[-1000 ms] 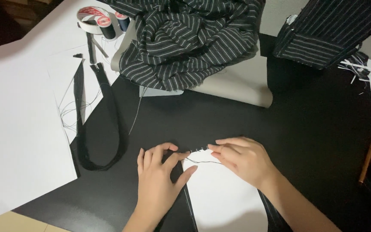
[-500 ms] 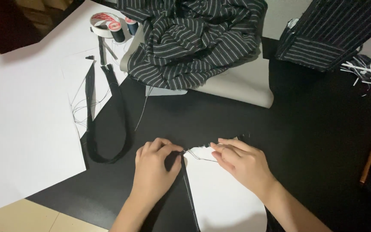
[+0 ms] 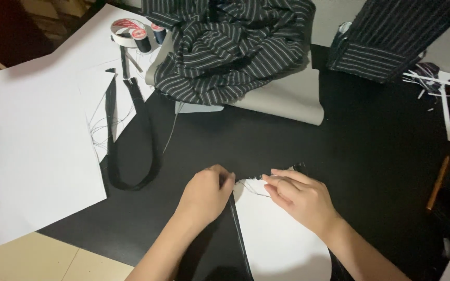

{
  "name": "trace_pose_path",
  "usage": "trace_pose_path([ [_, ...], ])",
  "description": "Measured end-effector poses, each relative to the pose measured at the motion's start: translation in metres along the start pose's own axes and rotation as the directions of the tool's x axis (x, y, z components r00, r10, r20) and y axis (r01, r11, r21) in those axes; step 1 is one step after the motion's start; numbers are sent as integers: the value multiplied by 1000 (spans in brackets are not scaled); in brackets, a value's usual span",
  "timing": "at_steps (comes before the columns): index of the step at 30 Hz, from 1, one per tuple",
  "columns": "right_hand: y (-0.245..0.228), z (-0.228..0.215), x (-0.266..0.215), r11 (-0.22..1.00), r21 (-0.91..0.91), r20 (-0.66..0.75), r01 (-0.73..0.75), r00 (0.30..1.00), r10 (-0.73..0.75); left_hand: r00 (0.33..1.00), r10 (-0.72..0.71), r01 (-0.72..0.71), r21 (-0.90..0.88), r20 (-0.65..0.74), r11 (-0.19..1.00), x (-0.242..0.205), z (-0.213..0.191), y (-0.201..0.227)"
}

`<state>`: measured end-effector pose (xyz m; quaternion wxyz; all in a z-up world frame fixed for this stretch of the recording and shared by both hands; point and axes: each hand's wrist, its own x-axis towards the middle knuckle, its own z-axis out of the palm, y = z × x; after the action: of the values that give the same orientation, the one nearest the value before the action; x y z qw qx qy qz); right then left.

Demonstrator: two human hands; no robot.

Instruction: The person aligns a striped fabric piece onto a white paper template and then uses a needle and thread to baste the edges together.

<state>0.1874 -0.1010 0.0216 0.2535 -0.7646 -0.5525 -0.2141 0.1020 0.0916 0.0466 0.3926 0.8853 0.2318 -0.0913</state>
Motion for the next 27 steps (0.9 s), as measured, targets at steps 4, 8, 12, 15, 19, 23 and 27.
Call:
trace_pose_path([
  [4,-1,-14,-10,998,24,5,-65,998,65,994,-1,15,-125,108,992,-12,-4,22],
  [8,10,-17,-29,992,-3,36,-129,991,130,987,99,-64,-264,123,962,-18,7,28],
  [12,7,-26,-28,986,16,65,-163,985,162,992,91,-60,-297,92,953,-13,17,22],
  [15,6,-33,-34,957,132,179,-257,956,232,994,72,-47,-269,86,962,-7,23,17],
  [19,12,-29,-47,943,147,307,-299,920,244,994,21,18,-339,111,941,-14,16,26],
  [23,8,-37,-41,911,191,368,-365,887,278,993,2,49,-419,121,907,-13,14,25],
  [27,14,-34,-41,896,200,401,-396,868,294,991,21,41,-464,129,885,-7,20,17],
])
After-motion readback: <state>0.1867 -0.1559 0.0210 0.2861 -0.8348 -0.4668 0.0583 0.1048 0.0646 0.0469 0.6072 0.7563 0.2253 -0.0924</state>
